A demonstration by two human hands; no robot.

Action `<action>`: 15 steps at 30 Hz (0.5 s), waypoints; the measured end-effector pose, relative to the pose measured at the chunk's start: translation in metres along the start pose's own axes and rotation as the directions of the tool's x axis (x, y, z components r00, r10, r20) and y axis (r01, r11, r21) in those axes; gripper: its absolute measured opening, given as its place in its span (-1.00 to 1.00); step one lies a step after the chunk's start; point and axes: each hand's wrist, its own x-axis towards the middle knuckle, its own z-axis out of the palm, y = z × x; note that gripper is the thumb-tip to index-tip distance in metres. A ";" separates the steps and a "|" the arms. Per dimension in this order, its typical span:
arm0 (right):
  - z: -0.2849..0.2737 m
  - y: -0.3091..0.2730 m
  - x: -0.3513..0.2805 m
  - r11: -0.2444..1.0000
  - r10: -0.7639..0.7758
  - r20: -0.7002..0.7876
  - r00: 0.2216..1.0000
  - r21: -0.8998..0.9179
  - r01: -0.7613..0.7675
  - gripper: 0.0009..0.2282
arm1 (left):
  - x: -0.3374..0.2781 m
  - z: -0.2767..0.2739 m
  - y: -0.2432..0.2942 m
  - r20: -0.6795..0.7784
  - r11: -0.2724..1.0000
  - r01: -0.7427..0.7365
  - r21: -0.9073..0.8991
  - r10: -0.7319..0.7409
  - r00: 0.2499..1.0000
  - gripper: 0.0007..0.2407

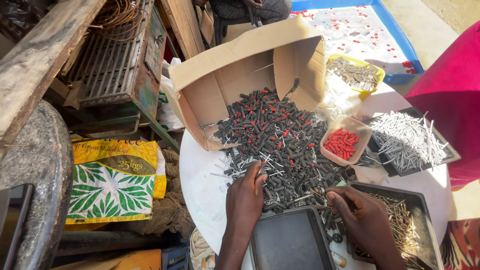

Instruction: Assembling plastic cable clips by inserting metal nails into them

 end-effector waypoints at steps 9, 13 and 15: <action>0.012 0.027 -0.004 0.998 0.059 -0.014 0.998 -0.011 -0.060 -0.84 | -0.006 -0.006 -0.015 -0.149 0.999 -0.023 -0.033 0.017 0.989 -0.78; 0.013 0.026 -0.003 0.998 0.060 -0.017 0.998 0.003 -0.060 -0.85 | 0.003 -0.005 -0.008 -0.104 0.999 -0.051 0.003 0.051 0.993 -0.81; 0.013 0.025 -0.002 0.997 0.082 0.019 0.996 -0.017 -0.081 -0.84 | 0.013 -0.001 -0.005 -0.112 0.973 -0.231 0.023 0.232 0.966 -0.80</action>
